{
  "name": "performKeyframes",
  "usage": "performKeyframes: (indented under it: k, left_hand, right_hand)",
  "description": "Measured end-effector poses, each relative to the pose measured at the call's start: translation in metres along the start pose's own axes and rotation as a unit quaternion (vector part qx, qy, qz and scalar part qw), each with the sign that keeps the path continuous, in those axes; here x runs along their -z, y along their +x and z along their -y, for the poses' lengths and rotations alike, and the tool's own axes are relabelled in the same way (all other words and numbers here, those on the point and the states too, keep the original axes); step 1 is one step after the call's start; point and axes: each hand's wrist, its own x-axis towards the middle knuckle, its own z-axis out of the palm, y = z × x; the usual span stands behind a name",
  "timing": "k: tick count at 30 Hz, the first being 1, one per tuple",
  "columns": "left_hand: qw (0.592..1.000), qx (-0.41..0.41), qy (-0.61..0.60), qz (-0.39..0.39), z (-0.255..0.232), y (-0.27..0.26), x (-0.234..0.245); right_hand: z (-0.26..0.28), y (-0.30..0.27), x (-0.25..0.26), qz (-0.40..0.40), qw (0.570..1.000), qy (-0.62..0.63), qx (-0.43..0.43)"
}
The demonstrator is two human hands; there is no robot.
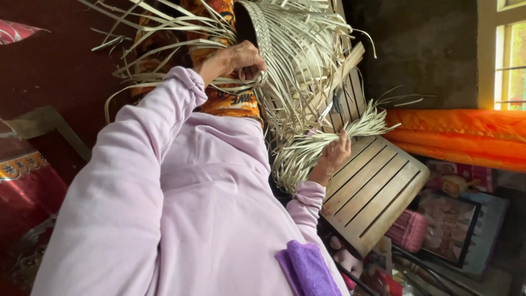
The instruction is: Weaving a basket using dried palm leaves or similar natural fibers
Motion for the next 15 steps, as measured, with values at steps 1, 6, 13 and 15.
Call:
performKeyframes:
  k: [1, 6, 13, 15]
  left_hand:
    - [1.0, 0.002, 0.001, 0.001, -0.001, -0.002, 0.001]
    - [0.998, -0.02, -0.055, -0.006, 0.013, 0.005, 0.005]
    - [0.988, -0.072, -0.134, 0.025, 0.022, -0.032, 0.011]
    - [0.985, -0.117, -0.123, 0.026, 0.024, -0.04, 0.012]
  right_hand:
    - [0.003, -0.017, -0.019, -0.001, 1.0, 0.0, -0.001]
    - [-0.038, -0.044, -0.097, 0.349, 0.882, -0.177, 0.261]
    - [-0.036, -0.072, -0.152, 0.402, 0.819, -0.258, 0.317]
    - [-0.032, -0.071, -0.156, 0.394, 0.841, -0.22, 0.297]
